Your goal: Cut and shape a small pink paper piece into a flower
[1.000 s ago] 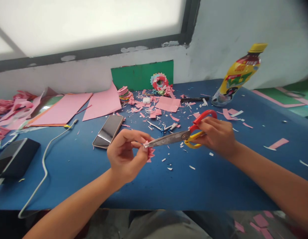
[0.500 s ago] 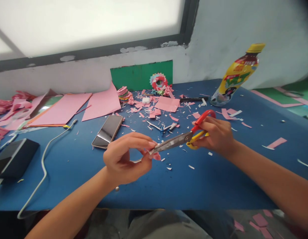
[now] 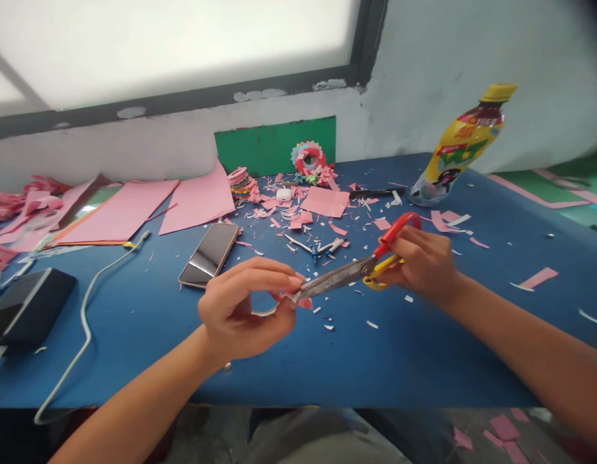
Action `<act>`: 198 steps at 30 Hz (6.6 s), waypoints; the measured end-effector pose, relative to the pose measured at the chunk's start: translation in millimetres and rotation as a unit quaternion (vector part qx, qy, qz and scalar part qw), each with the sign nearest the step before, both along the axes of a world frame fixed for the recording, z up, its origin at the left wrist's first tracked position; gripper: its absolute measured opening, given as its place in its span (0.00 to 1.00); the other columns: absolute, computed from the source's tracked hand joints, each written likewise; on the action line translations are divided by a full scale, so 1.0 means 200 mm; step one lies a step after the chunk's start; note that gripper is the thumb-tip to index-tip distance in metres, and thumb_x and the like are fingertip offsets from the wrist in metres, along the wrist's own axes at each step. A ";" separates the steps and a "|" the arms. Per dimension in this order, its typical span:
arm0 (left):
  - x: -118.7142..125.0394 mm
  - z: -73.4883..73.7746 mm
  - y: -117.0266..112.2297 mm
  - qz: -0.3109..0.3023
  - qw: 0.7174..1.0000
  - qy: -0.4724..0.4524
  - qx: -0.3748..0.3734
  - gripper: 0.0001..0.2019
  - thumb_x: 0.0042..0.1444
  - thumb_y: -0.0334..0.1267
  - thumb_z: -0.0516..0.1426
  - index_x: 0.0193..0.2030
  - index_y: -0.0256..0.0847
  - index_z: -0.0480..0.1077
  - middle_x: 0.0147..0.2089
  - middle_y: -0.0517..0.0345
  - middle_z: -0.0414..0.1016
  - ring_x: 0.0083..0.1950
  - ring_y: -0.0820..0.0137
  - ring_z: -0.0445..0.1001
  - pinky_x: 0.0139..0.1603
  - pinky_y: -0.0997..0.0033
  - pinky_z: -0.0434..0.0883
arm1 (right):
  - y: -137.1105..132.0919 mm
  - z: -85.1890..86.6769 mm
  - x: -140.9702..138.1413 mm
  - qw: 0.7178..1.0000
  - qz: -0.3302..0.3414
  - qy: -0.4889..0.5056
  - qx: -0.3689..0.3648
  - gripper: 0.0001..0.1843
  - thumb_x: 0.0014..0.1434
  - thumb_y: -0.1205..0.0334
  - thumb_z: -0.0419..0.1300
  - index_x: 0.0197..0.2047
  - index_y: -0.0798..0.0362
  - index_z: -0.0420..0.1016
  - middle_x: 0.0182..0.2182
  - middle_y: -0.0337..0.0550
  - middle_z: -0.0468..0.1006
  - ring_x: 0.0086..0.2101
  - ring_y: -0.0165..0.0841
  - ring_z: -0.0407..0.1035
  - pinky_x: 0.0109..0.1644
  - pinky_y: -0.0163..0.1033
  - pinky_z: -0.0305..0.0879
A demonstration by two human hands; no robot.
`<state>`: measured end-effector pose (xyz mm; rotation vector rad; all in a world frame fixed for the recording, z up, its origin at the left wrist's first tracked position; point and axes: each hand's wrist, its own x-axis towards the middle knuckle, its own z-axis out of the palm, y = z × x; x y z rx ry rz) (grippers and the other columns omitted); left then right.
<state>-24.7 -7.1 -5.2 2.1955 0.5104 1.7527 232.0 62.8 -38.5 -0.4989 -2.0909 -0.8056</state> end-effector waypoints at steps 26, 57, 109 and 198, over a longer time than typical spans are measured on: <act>-0.01 0.01 0.00 0.179 0.981 0.033 0.069 0.14 0.41 0.19 0.60 0.33 0.39 0.73 0.31 0.59 0.75 0.30 0.74 0.72 0.27 0.74 0.72 | 0.02 0.02 0.02 0.997 -0.061 -0.005 0.050 0.16 0.59 0.47 0.53 0.37 0.54 0.62 0.24 0.38 0.73 0.25 0.27 0.67 0.26 0.30 0.59; -0.01 0.04 -0.01 0.262 0.960 0.088 -0.036 0.10 0.43 0.23 0.60 0.31 0.42 0.72 0.32 0.61 0.73 0.27 0.76 0.69 0.23 0.76 0.72 | 0.02 0.05 0.04 0.989 -0.101 -0.025 0.108 0.13 0.57 0.53 0.58 0.38 0.53 0.64 0.22 0.37 0.73 0.25 0.29 0.63 0.27 0.33 0.56; -0.03 0.01 0.06 0.357 0.914 0.187 0.049 0.05 0.45 0.28 0.58 0.29 0.41 0.71 0.30 0.60 0.77 0.26 0.73 0.73 0.25 0.75 0.70 | -0.01 0.04 -0.02 0.985 -0.162 -0.059 0.032 0.16 0.60 0.48 0.51 0.35 0.53 0.67 0.25 0.38 0.72 0.26 0.30 0.64 0.30 0.34 0.57; -0.26 0.02 0.30 0.297 0.842 0.333 -0.304 0.24 0.57 0.52 0.49 0.56 0.41 0.63 0.58 0.49 0.68 0.56 0.63 0.68 0.54 0.65 0.67 | 0.04 -0.03 0.00 0.981 -0.159 -0.006 -0.112 0.19 0.57 0.46 0.54 0.38 0.54 0.71 0.26 0.44 0.74 0.27 0.33 0.69 0.31 0.37 0.62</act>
